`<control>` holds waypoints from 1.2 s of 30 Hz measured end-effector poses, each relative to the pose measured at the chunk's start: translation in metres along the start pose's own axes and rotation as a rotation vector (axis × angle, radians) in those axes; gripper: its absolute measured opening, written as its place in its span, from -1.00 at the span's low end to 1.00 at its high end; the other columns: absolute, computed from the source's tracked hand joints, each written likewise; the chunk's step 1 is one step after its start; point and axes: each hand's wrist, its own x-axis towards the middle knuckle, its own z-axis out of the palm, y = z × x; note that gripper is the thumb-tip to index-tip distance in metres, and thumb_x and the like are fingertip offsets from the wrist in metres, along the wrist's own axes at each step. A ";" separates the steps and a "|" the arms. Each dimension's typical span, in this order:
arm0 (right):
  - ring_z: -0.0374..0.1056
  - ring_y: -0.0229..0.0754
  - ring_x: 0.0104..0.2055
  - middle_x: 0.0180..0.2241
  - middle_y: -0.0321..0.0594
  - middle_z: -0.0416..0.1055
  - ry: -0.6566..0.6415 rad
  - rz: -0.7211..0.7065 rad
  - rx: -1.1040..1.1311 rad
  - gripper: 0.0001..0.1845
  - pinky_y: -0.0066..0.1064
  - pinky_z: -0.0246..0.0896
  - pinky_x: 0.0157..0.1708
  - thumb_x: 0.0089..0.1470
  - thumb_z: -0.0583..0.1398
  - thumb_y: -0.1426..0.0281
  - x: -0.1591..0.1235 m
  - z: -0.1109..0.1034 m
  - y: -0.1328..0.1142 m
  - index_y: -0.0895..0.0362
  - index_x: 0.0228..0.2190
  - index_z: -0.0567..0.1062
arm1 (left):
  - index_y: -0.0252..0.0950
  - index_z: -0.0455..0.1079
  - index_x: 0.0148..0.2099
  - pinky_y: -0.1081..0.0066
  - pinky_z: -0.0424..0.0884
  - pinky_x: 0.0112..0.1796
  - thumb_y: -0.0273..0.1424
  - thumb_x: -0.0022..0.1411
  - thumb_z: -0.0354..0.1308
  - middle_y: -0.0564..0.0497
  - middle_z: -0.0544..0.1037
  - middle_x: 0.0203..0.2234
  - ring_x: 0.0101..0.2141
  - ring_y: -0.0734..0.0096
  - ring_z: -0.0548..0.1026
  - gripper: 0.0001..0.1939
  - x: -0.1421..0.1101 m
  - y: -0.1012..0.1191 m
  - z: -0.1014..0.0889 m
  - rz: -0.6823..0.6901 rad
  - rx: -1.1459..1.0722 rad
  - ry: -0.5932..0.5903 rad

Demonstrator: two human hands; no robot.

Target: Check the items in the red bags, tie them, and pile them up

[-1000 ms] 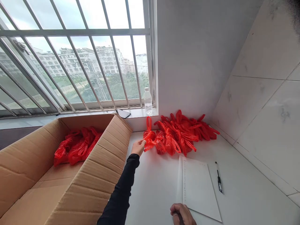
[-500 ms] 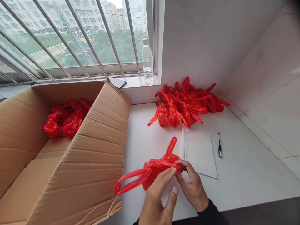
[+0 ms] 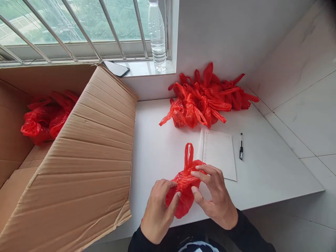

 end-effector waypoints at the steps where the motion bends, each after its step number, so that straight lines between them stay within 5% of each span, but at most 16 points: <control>1: 0.29 0.01 0.09 -0.02 -0.12 0.40 -0.041 -0.037 -0.014 -0.65 0.05 0.21 0.16 0.18 0.19 0.45 0.001 0.001 -0.002 0.03 0.01 0.43 | -0.14 0.39 -0.13 0.25 0.43 -0.18 -0.25 0.40 0.05 0.00 0.51 -0.25 -0.21 0.24 0.46 -0.86 0.000 0.003 0.000 0.010 -0.020 0.001; 5: 0.39 -0.15 -0.22 -0.31 -0.29 0.49 -0.092 -0.049 -0.016 -0.86 0.02 0.17 0.15 0.23 0.16 0.50 0.004 0.004 -0.001 0.03 -0.21 0.47 | -0.15 0.38 -0.25 0.30 0.39 -0.23 -0.28 0.40 0.05 0.01 0.50 -0.32 -0.25 0.26 0.45 -0.84 0.000 0.011 -0.005 0.036 -0.046 0.045; 11: 0.39 -0.14 -0.19 -0.29 -0.28 0.48 -0.039 0.126 0.018 -0.91 -0.01 0.08 0.21 0.28 0.12 0.46 0.001 -0.012 0.022 0.03 -0.22 0.41 | -0.15 0.39 -0.27 0.34 0.38 -0.33 -0.21 0.39 0.06 0.04 0.52 -0.35 -0.32 0.28 0.47 -0.80 -0.004 0.002 -0.017 -0.102 -0.089 0.160; 14: 0.35 -0.11 -0.16 -0.29 -0.25 0.44 -0.030 0.240 0.079 -0.93 -0.07 0.17 0.12 0.28 0.11 0.41 -0.001 -0.021 0.027 0.03 -0.24 0.40 | -0.13 0.43 -0.17 0.31 0.42 -0.21 -0.21 0.40 0.05 0.03 0.54 -0.28 -0.24 0.25 0.51 -0.82 -0.005 -0.001 -0.019 -0.111 -0.093 0.198; 18: 0.32 -0.07 -0.15 -0.24 -0.19 0.42 -0.107 0.259 0.144 -0.82 -0.18 0.29 -0.12 0.24 0.16 0.30 0.002 -0.021 0.015 0.05 -0.12 0.38 | -0.04 0.31 0.17 0.28 0.39 0.00 -0.27 0.37 0.11 -0.02 0.46 0.01 0.01 0.23 0.44 -0.66 -0.002 0.007 -0.013 0.014 -0.052 0.133; 20: 0.32 -0.10 -0.21 -0.24 -0.22 0.44 -0.168 0.206 0.134 -0.73 -0.18 0.28 -0.12 0.21 0.22 0.25 0.004 -0.016 0.008 0.04 -0.06 0.40 | -0.05 0.37 0.10 0.30 0.40 -0.05 -0.29 0.36 0.14 -0.02 0.46 -0.05 -0.05 0.25 0.45 -0.72 0.001 0.011 -0.010 0.065 -0.019 0.090; 23: 0.30 -0.16 -0.30 -0.35 -0.29 0.46 -0.198 0.122 0.126 -0.92 -0.18 0.22 -0.09 0.27 0.19 0.30 0.005 -0.012 0.007 0.03 -0.22 0.45 | -0.11 0.45 -0.15 0.35 0.39 -0.16 -0.33 0.38 0.13 0.02 0.48 -0.25 -0.17 0.31 0.46 -0.92 0.004 0.013 -0.010 0.091 -0.019 0.082; 26: 0.29 -0.15 -0.31 -0.40 -0.28 0.43 -0.154 0.203 0.133 -0.84 -0.21 0.22 -0.15 0.32 0.13 0.33 0.003 -0.017 0.013 0.05 -0.34 0.42 | -0.15 0.41 -0.22 0.38 0.36 -0.24 -0.32 0.38 0.12 0.05 0.48 -0.32 -0.25 0.34 0.45 -0.91 0.003 0.010 -0.017 0.046 -0.081 0.089; 30: 0.31 -0.09 -0.18 -0.30 -0.22 0.42 -0.136 0.370 0.190 -0.85 -0.24 0.28 -0.19 0.31 0.08 0.32 -0.001 -0.025 0.014 0.04 -0.31 0.39 | -0.17 0.36 -0.22 0.38 0.32 -0.25 -0.31 0.41 0.08 0.08 0.46 -0.34 -0.30 0.38 0.42 -0.88 0.000 0.011 -0.022 -0.031 -0.164 0.129; 36: 0.33 -0.07 -0.09 -0.16 -0.23 0.44 -0.214 0.383 0.379 -0.79 -0.19 0.29 -0.06 0.20 0.20 0.29 0.005 -0.018 -0.003 0.01 -0.11 0.41 | -0.13 0.32 -0.03 0.40 0.32 -0.15 -0.38 0.42 0.06 0.06 0.45 -0.18 -0.16 0.40 0.41 -0.90 0.002 0.022 -0.015 0.104 -0.144 0.011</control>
